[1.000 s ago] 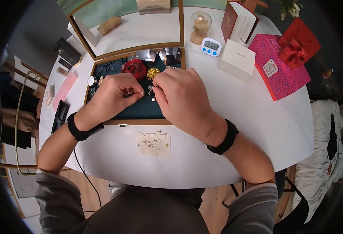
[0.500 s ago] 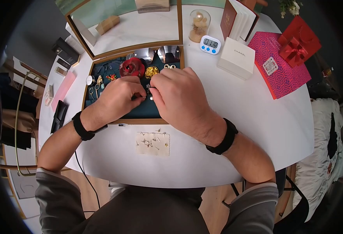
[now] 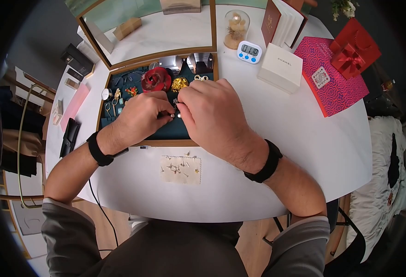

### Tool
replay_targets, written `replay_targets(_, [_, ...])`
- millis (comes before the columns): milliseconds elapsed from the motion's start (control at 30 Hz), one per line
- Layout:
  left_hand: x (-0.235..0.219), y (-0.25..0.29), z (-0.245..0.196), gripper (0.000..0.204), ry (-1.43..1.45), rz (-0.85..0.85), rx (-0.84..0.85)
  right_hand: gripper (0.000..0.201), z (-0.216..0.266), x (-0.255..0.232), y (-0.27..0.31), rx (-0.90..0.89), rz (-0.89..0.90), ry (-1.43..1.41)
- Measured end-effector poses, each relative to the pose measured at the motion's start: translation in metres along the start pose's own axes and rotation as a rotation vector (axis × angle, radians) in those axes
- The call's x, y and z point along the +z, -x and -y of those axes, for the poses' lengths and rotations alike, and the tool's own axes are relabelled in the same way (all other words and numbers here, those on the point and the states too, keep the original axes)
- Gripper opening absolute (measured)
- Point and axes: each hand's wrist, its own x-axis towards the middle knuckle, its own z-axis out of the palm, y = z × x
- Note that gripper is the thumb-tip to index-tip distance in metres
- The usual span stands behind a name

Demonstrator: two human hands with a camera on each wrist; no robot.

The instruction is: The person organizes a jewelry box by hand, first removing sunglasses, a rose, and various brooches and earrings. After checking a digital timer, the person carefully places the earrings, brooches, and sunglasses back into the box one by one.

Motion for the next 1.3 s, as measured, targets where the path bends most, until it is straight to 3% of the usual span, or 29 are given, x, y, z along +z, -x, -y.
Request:
replay_targets(300, [-0.027, 0.022, -0.011, 0.016, 0.057, -0.102, 0.004, 0.01, -0.003, 0.002, 0.0, -0.007, -0.027, -0.009])
replay_targets(367, [-0.025, 0.038, -0.02, 0.015, 0.059, -0.115, 0.079, 0.009, -0.003, 0.003, 0.0, -0.003, -0.023, 0.0])
replay_targets(433, [-0.019, 0.051, -0.033, 0.011, 0.017, 0.018, 0.261, 0.009, -0.001, 0.005, 0.0, -0.004, -0.017, 0.004])
replay_targets(533, [0.0, 0.064, -0.044, 0.01, -0.018, 0.102, 0.336, 0.009, 0.001, 0.006, 0.002, 0.002, -0.002, 0.004])
replay_targets(867, [0.025, 0.051, -0.06, 0.012, -0.038, 0.011, 0.305, 0.008, 0.003, 0.007, 0.003, 0.014, 0.031, 0.005])
replay_targets(1300, [0.037, 0.042, -0.069, 0.01, -0.295, 0.138, 0.437, 0.007, 0.002, 0.005, 0.002, 0.019, 0.033, -0.001])
